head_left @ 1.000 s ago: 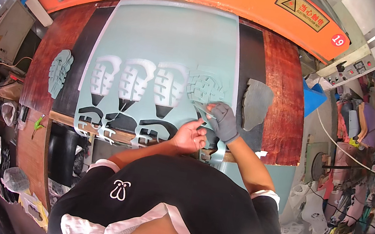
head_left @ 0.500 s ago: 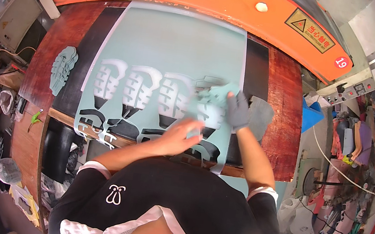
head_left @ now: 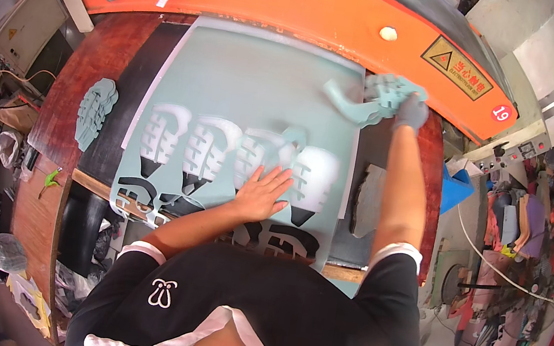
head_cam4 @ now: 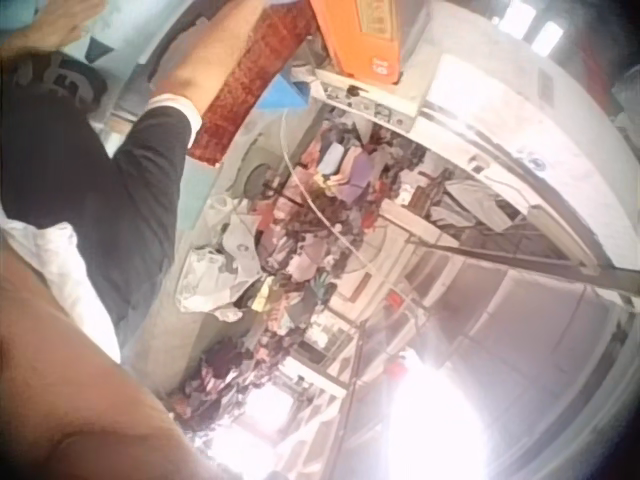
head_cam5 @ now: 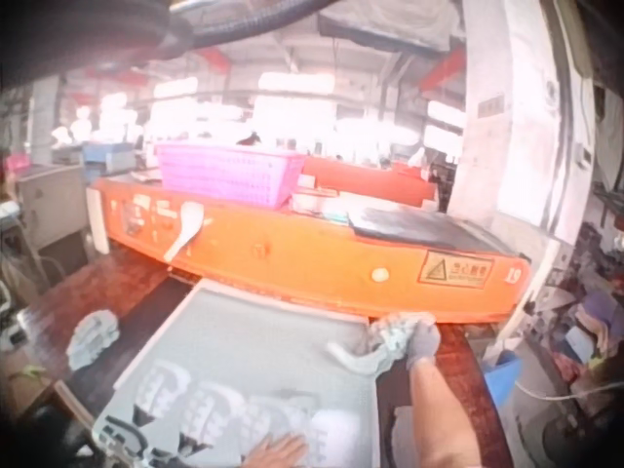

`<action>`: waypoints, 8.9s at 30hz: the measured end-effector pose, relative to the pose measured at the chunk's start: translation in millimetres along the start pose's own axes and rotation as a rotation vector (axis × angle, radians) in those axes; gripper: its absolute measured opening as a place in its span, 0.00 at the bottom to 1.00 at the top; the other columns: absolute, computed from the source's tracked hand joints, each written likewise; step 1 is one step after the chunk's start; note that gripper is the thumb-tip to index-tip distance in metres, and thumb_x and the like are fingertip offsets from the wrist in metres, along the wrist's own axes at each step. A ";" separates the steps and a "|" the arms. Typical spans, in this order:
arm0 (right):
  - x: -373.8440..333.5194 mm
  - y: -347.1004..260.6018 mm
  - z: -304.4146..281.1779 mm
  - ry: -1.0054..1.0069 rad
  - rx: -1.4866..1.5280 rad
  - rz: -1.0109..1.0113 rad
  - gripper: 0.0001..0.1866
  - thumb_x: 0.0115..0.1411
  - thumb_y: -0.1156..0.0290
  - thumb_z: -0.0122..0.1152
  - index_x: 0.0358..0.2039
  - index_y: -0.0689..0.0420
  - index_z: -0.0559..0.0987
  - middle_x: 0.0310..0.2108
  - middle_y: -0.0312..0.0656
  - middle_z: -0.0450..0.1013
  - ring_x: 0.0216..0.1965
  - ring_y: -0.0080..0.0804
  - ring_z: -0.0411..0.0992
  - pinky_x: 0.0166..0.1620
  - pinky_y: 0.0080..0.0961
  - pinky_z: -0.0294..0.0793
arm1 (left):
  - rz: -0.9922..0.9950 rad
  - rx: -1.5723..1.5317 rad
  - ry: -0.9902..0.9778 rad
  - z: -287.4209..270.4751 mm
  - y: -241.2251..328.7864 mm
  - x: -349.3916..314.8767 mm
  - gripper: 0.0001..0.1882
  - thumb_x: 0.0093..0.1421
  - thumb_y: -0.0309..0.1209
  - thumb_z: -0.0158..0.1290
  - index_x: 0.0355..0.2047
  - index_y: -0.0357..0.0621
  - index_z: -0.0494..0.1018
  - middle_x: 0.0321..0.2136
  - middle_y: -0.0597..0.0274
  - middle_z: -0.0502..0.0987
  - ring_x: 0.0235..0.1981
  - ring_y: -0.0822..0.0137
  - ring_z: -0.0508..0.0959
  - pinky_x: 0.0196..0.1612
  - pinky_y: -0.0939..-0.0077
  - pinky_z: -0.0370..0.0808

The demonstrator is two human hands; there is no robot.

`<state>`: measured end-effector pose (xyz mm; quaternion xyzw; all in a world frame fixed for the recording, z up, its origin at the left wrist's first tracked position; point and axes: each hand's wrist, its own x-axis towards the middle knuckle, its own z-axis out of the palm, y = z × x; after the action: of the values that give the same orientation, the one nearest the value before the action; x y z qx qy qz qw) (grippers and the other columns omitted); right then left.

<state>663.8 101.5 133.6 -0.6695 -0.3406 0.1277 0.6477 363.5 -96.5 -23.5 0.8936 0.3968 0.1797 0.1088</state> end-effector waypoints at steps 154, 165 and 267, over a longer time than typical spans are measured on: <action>-165.8 115.5 -151.1 -0.375 -1.195 -0.007 0.53 0.37 0.45 0.67 0.62 0.56 0.59 0.64 0.57 0.46 0.61 0.56 0.55 0.60 0.40 0.60 | -0.597 -0.016 0.378 -133.0 -253.7 -213.6 0.18 0.58 0.34 0.49 0.48 0.43 0.70 0.53 0.51 0.67 0.53 0.52 0.66 0.56 0.60 0.61; -157.9 94.8 -174.7 -0.352 -0.082 0.382 0.30 0.54 0.68 0.61 0.57 0.61 0.64 0.48 0.41 0.66 0.44 0.25 0.67 0.43 0.21 0.69 | -0.516 -0.050 0.392 -132.2 -241.4 -265.2 0.14 0.57 0.30 0.48 0.44 0.44 0.73 0.41 0.55 0.75 0.42 0.53 0.72 0.47 0.61 0.69; -293.1 24.6 -43.9 -0.015 -0.575 -0.870 0.10 0.53 0.67 0.54 0.33 0.59 0.72 0.32 0.48 0.70 0.34 0.50 0.68 0.38 0.44 0.67 | -0.375 0.245 0.594 -151.0 -299.5 -223.7 0.18 0.57 0.36 0.50 0.14 0.39 0.68 0.18 0.49 0.70 0.26 0.47 0.72 0.32 0.54 0.69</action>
<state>482.2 -113.1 36.6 -0.6160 -0.6133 -0.2472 0.4281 -37.5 -57.9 -39.3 0.7207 0.5863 0.3593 -0.0881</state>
